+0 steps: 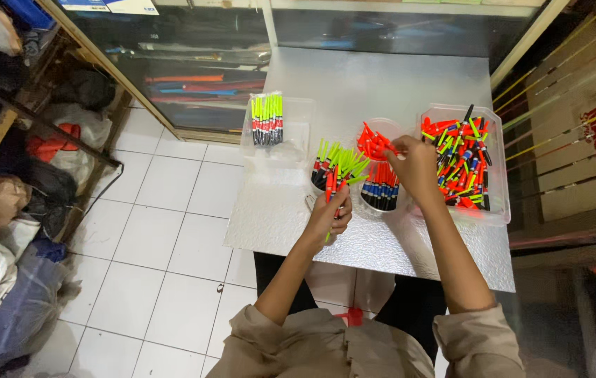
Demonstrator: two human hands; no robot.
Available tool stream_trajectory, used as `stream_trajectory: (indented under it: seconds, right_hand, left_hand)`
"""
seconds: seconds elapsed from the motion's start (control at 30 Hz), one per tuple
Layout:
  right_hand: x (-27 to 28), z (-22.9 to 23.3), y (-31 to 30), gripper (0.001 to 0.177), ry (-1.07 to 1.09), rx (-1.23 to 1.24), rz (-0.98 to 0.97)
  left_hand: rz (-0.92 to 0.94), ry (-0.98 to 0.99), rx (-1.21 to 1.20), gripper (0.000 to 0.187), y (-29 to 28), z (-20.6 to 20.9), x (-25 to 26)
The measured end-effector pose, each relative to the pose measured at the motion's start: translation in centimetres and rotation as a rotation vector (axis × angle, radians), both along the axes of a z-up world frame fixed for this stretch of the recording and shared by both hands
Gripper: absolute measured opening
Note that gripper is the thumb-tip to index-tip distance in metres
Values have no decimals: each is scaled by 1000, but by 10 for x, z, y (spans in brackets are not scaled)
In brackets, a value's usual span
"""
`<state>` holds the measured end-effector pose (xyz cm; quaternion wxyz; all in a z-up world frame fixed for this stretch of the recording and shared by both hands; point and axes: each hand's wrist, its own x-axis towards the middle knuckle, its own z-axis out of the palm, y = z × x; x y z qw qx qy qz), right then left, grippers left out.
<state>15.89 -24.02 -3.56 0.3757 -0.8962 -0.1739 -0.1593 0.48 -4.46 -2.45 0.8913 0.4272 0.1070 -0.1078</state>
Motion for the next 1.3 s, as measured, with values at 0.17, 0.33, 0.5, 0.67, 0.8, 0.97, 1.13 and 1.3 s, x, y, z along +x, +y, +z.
stream_trajectory:
  seconds: [0.17,0.33,0.5,0.67,0.8,0.97,1.13,1.3]
  right_hand:
    - [-38,49,18,22,92,218,124]
    - [-66,81,39,39,318,427,353]
    - [-60,67,43,23,412,632,241]
    - [-42,53,35,19,401,806,157]
    - [-43,50,43,22,364,835,75]
    - [-41,31,61,18,302,643,19]
    - [-43,0,79,18,164,474,-41]
    - [-48,-1,73,14,-52,137,36]
  left_hand:
    - [-27,-3,7,37,0,6,1]
    - [-90,-7,14,35,-9,38,-8]
    - [-105,-17,21,37,-6,42,-12]
    - [-86,13,49,39,15,15,-17]
    - [39,27,19,34,33,28,-30]
    - [189,24,-14,30,54,14,-32]
    - [245,2,-60,28,63,12,-30]
    - [286,-9,-109,28,61,12,-26]
